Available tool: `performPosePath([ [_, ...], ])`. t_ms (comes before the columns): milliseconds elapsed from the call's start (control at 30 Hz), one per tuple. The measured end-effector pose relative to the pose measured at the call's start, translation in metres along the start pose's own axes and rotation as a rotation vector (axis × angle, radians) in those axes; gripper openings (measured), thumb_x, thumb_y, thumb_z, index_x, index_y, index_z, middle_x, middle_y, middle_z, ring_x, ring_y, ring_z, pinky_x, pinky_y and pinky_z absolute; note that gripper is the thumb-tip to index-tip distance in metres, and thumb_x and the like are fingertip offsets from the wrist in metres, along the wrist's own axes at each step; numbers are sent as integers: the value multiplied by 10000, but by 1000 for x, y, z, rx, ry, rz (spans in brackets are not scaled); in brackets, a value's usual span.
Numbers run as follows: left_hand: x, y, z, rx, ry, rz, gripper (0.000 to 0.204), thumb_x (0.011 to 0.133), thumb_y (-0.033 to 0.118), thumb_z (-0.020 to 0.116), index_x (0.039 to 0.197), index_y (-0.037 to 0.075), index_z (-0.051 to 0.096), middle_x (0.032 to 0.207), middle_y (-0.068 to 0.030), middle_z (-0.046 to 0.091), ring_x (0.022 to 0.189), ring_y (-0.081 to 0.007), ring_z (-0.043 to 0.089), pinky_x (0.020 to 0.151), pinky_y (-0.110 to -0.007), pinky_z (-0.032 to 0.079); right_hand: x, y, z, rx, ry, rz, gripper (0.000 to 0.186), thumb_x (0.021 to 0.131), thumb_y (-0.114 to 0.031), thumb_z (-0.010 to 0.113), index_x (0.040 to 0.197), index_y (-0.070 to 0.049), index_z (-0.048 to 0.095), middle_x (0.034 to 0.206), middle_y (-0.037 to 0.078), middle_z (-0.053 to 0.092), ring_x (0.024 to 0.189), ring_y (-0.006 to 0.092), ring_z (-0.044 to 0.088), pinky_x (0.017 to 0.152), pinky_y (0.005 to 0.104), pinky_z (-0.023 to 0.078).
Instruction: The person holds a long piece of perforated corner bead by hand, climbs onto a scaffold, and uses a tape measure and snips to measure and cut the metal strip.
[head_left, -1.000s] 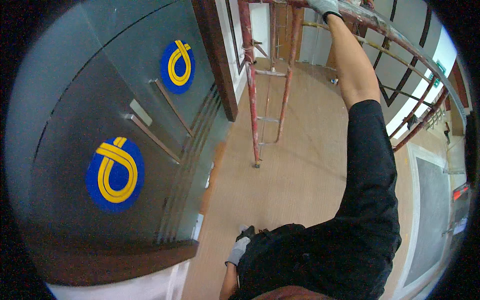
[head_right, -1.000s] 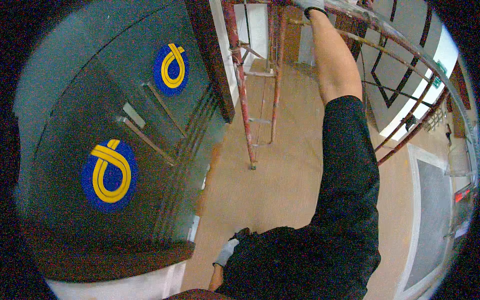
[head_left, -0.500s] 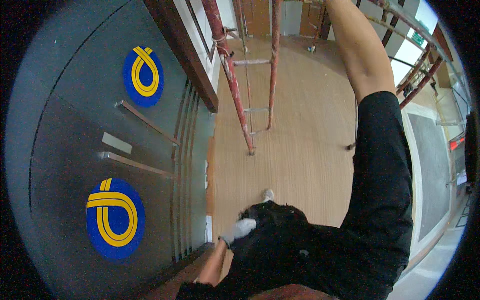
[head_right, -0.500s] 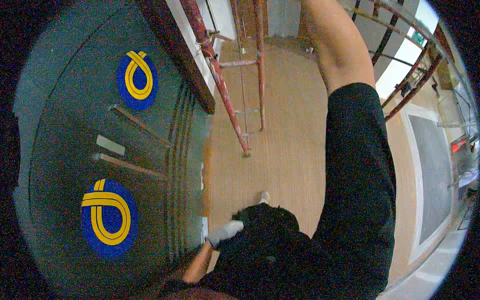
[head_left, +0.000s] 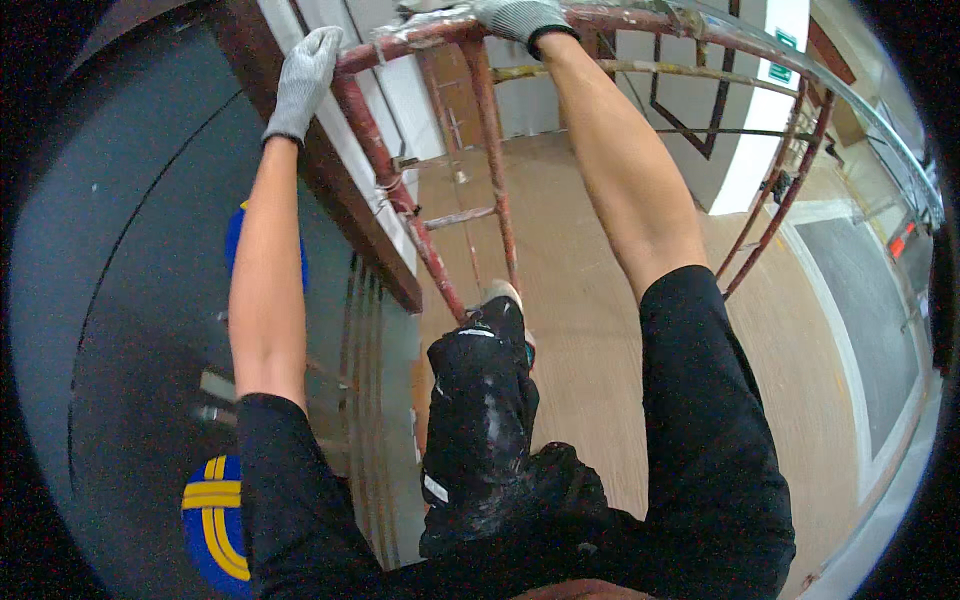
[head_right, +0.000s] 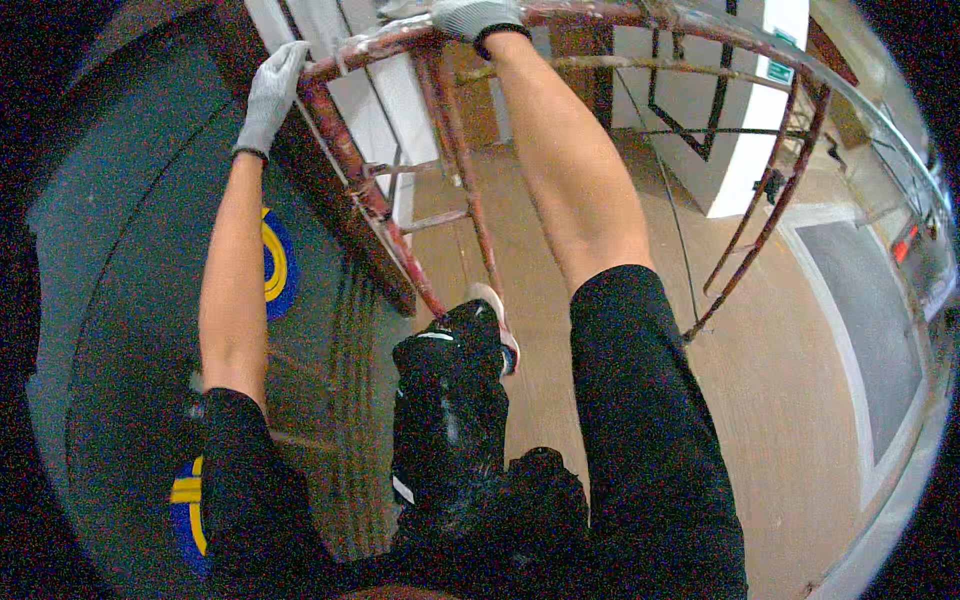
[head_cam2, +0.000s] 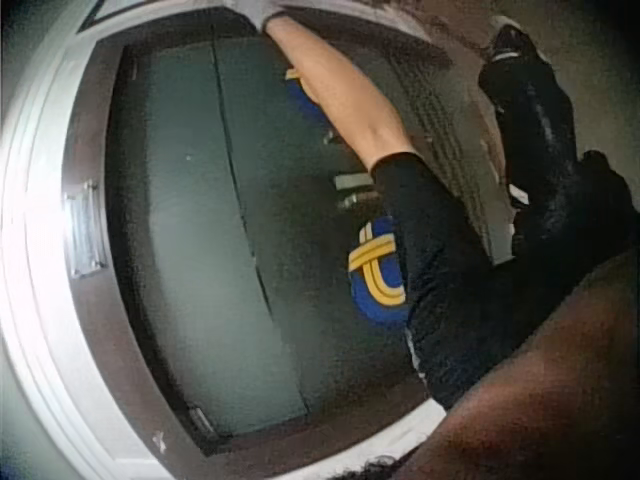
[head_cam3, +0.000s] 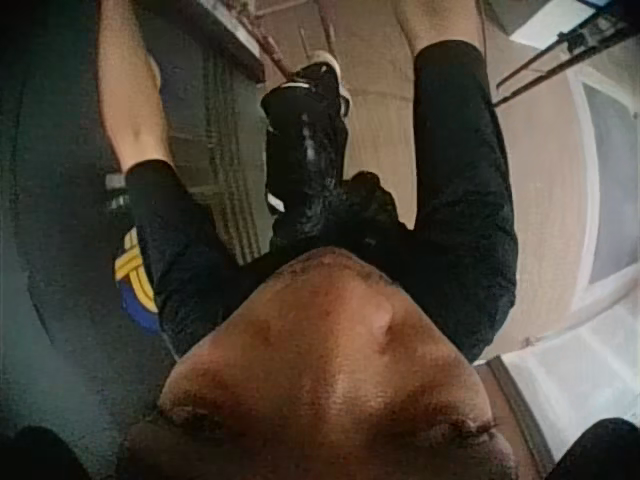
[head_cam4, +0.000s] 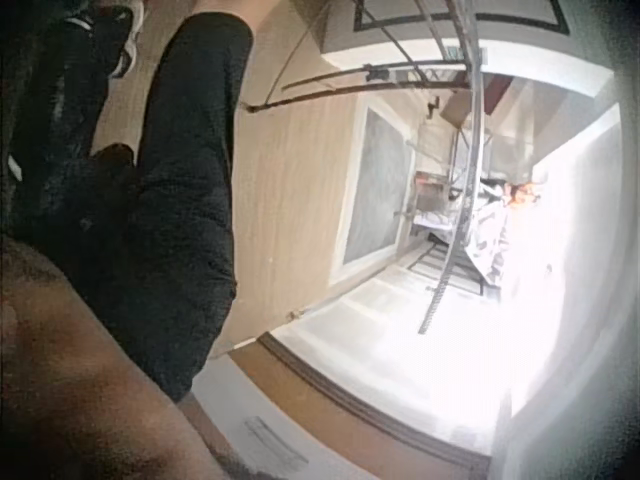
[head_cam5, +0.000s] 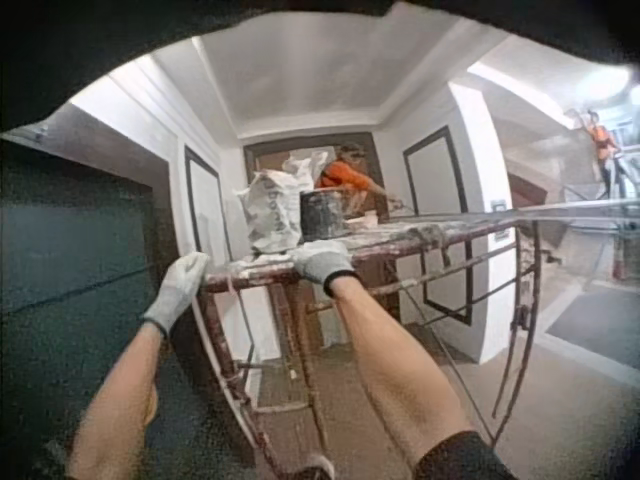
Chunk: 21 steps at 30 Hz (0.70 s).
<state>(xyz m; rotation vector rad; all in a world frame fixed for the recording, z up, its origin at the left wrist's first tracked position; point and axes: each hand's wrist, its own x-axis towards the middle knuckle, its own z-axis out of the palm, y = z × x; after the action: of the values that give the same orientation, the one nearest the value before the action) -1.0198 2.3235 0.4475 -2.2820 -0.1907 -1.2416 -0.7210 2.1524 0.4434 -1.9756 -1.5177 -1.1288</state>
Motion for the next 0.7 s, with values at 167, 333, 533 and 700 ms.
performPosePath([
  [167,-8,-11,47,-433,-18,-437,304,1009,209,535,1156,27,729,1082,-130,753,954,-241,726,913,-354,545,-12,2,18,-69,314,-126,220,832,-225,585,737,-92,732,811,167,743,741,356,733,635,483,579],
  [333,-6,15,29,-393,42,-367,273,1030,189,530,1019,-40,678,926,-176,693,850,-335,673,788,-398,514,-33,8,28,-142,45,-199,316,853,-240,696,1148,-127,684,961,86,679,938,280,680,845,408,531],
  [533,31,30,-7,-633,-341,-981,126,992,59,544,959,-30,626,963,-152,636,900,-280,613,845,-387,488,-5,-19,-10,99,2,-10,325,779,-265,718,1075,-135,690,1112,138,655,1059,382,619,946,601,478],
  [700,71,7,-28,-759,-598,-1039,188,1002,93,585,1100,-45,665,1122,-219,641,1044,-366,638,952,-453,499,59,-22,-46,200,-871,386,211,938,-293,547,862,-129,656,906,101,627,947,312,595,892,477,437],
])
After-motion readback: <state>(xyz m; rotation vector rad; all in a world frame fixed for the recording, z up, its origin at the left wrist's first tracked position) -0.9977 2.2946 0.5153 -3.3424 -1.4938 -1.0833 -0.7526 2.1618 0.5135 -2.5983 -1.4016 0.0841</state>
